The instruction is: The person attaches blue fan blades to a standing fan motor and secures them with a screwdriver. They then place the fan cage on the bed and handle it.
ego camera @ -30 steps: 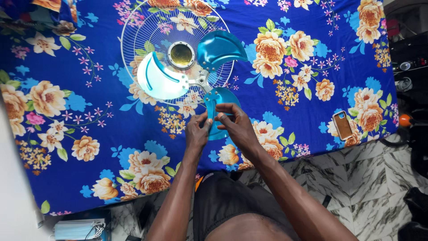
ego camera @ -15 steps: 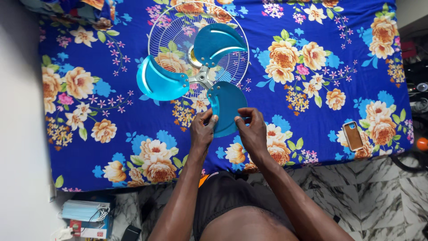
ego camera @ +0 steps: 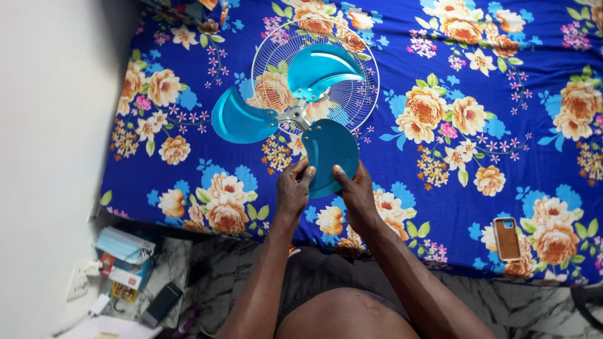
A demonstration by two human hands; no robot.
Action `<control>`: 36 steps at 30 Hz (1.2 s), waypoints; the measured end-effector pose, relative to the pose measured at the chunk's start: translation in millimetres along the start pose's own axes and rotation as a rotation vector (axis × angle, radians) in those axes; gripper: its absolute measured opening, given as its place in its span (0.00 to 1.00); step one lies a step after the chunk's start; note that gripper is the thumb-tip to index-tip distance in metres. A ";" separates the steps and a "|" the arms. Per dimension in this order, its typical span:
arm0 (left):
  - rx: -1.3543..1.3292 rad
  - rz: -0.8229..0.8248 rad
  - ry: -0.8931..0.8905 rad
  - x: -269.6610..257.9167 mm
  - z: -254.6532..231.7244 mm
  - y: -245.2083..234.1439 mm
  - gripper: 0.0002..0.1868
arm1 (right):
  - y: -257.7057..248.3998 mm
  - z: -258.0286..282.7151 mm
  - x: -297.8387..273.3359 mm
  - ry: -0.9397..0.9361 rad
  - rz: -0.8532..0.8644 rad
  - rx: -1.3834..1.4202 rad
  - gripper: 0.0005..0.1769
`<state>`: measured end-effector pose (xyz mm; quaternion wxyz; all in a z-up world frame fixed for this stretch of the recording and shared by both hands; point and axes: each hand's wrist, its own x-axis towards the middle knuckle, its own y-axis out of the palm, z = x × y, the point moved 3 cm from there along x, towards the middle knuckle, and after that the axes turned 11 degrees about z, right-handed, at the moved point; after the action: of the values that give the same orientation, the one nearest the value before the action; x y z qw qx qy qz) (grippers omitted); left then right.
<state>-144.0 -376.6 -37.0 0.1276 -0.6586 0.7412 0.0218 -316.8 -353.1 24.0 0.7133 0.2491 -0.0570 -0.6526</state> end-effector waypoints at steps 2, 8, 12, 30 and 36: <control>-0.038 -0.017 -0.033 -12.8 -1.2 1.6 0.24 | -1.3 2.7 -2.6 0.008 0.040 0.016 0.25; -0.182 -0.186 0.037 -41.5 -1.8 -4.3 0.25 | -0.9 -0.3 -9.9 0.046 0.160 0.053 0.24; -0.358 -0.284 -0.051 -70.8 -16.9 -20.7 0.25 | 0.5 -3.3 -21.6 0.085 0.220 0.013 0.25; -0.330 -0.560 -0.097 -169.1 -31.6 -64.0 0.35 | 42.8 -43.1 -105.8 0.226 0.553 0.084 0.29; -0.879 -0.723 0.137 -209.7 -29.6 -77.5 0.26 | 58.6 -63.4 -120.4 0.259 0.725 0.020 0.33</control>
<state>-51.7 -189.1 47.8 -0.2070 -0.8615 0.3966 0.2402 -255.2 -218.4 23.4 0.8966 0.3001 -0.0573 -0.3205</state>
